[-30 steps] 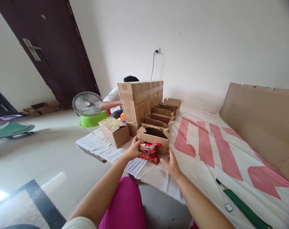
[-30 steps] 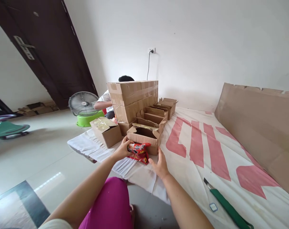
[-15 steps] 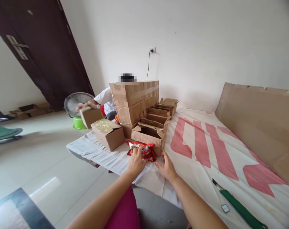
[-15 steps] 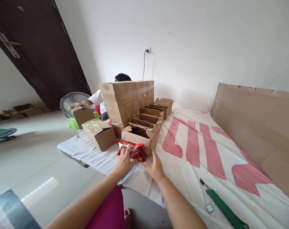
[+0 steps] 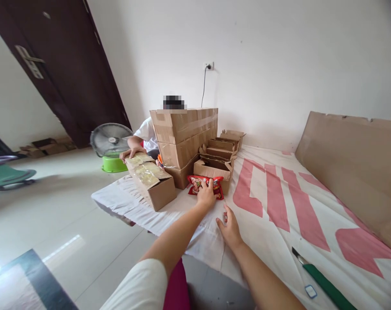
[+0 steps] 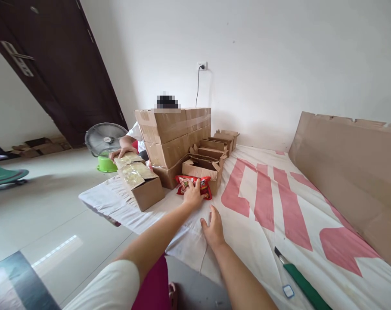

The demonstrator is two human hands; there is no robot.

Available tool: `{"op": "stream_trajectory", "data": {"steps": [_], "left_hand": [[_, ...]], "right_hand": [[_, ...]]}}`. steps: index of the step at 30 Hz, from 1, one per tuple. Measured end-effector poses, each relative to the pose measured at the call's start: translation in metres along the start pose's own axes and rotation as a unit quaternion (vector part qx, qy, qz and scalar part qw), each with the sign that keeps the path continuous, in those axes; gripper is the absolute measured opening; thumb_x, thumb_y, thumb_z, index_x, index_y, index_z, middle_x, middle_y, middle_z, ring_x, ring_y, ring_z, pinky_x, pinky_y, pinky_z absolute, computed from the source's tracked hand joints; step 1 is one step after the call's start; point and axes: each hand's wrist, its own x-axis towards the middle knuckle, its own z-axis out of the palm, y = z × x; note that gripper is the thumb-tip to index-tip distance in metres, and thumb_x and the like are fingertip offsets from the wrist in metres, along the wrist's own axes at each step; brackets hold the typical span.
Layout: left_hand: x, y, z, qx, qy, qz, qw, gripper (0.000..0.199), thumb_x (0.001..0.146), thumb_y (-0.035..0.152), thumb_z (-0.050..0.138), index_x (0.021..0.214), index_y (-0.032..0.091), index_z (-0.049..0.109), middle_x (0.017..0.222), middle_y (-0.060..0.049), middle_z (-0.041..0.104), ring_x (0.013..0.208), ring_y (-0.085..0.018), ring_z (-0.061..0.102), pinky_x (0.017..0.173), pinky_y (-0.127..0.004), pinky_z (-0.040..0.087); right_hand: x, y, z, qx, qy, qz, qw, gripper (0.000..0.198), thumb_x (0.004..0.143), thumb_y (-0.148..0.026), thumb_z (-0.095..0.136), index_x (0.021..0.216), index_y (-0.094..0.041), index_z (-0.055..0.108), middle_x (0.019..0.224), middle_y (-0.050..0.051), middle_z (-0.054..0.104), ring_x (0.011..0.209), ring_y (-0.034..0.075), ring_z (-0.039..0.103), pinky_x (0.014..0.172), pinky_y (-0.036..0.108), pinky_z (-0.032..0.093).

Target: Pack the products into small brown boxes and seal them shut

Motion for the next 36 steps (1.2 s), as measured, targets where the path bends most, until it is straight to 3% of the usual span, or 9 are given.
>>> {"op": "stream_trajectory", "data": {"steps": [6, 12, 17, 20, 21, 23, 27, 31, 36], "left_hand": [[0.041, 0.000, 0.019, -0.083, -0.044, 0.021, 0.995, 0.110, 0.068, 0.030, 0.077, 0.151, 0.021, 0.005, 0.152, -0.026, 0.015, 0.139, -0.039, 0.031, 0.109, -0.047, 0.031], [-0.001, -0.014, 0.016, -0.110, -0.077, 0.090, 0.987, 0.093, 0.069, 0.025, 0.075, 0.147, 0.018, 0.024, 0.157, -0.020, 0.014, 0.144, -0.031, 0.024, 0.112, -0.040, 0.029], [-0.027, -0.041, -0.058, -0.073, 0.016, 0.135, 0.988, 0.059, 0.081, 0.030, 0.061, 0.137, 0.025, 0.043, 0.155, -0.008, 0.026, 0.147, -0.028, 0.014, 0.120, -0.045, 0.009], [-0.018, -0.081, -0.123, 0.025, 0.159, 0.043, 0.986, 0.064, 0.076, 0.045, 0.067, 0.134, 0.026, 0.047, 0.156, -0.010, 0.024, 0.146, -0.041, 0.008, 0.115, -0.061, 0.007], [-0.014, -0.096, -0.142, 0.054, 0.147, -0.002, 0.988, 0.073, 0.069, 0.051, 0.072, 0.133, 0.025, 0.049, 0.156, -0.012, 0.023, 0.144, -0.047, 0.007, 0.113, -0.065, 0.009], [-0.009, -0.124, -0.170, 0.096, 0.028, -0.044, 0.994, 0.082, 0.057, 0.054, 0.078, 0.130, 0.025, 0.054, 0.152, -0.015, 0.032, 0.140, -0.051, 0.019, 0.110, -0.065, 0.018], [-0.016, -0.150, -0.181, 0.103, -0.019, -0.001, 0.995, 0.061, 0.065, 0.042, 0.071, 0.123, 0.022, 0.062, 0.129, -0.013, 0.060, 0.130, -0.041, 0.042, 0.112, -0.058, 0.019], [-0.052, -0.136, -0.168, 0.084, -0.041, 0.086, 0.992, 0.050, 0.075, 0.041, 0.061, 0.123, 0.028, 0.063, 0.129, -0.004, 0.062, 0.132, -0.033, 0.042, 0.117, -0.051, 0.016], [-0.109, -0.086, -0.161, -0.015, -0.120, 0.223, 0.967, 0.043, 0.082, 0.045, 0.057, 0.123, 0.034, 0.063, 0.140, 0.001, 0.053, 0.140, -0.030, 0.031, 0.119, -0.047, 0.019]], "right_hand": [[0.000, 0.000, -0.005, -0.008, -0.020, 0.026, 0.999, 0.056, 0.082, -0.039, 0.054, 0.135, -0.022, 0.046, 0.122, 0.011, 0.059, 0.100, 0.025, 0.062, 0.086, 0.043, 0.054], [0.004, -0.006, -0.007, -0.013, -0.022, 0.010, 1.000, 0.054, 0.078, -0.036, 0.054, 0.129, -0.018, 0.051, 0.117, 0.013, 0.062, 0.094, 0.026, 0.062, 0.085, 0.045, 0.053], [0.003, -0.007, -0.008, -0.005, -0.033, 0.020, 0.999, 0.052, 0.078, -0.039, 0.054, 0.125, -0.016, 0.054, 0.117, 0.014, 0.062, 0.095, 0.026, 0.062, 0.084, 0.045, 0.053], [0.002, -0.006, -0.008, -0.006, -0.031, 0.022, 0.999, 0.049, 0.078, -0.038, 0.055, 0.122, -0.019, 0.056, 0.116, 0.012, 0.062, 0.095, 0.026, 0.062, 0.086, 0.045, 0.053], [0.002, -0.006, -0.008, -0.006, -0.030, 0.022, 0.999, 0.048, 0.077, -0.037, 0.055, 0.122, -0.019, 0.056, 0.116, 0.012, 0.063, 0.096, 0.026, 0.062, 0.087, 0.045, 0.052], [0.002, -0.007, -0.007, -0.009, -0.030, 0.021, 0.999, 0.047, 0.076, -0.037, 0.056, 0.120, -0.019, 0.057, 0.116, 0.012, 0.063, 0.096, 0.027, 0.062, 0.088, 0.046, 0.051], [0.002, -0.010, -0.007, 0.003, -0.015, 0.025, 1.000, 0.046, 0.074, -0.036, 0.056, 0.117, -0.019, 0.059, 0.111, 0.012, 0.064, 0.094, 0.026, 0.062, 0.085, 0.044, 0.053], [0.006, -0.011, -0.013, 0.038, 0.018, 0.054, 0.998, 0.045, 0.078, -0.043, 0.057, 0.117, -0.020, 0.060, 0.108, 0.011, 0.065, 0.090, 0.024, 0.063, 0.079, 0.040, 0.054], [0.021, -0.006, -0.034, 0.088, 0.088, 0.095, 0.988, 0.053, 0.079, -0.054, 0.056, 0.116, -0.016, 0.060, 0.108, 0.012, 0.066, 0.094, 0.023, 0.062, 0.080, 0.037, 0.052]]}}
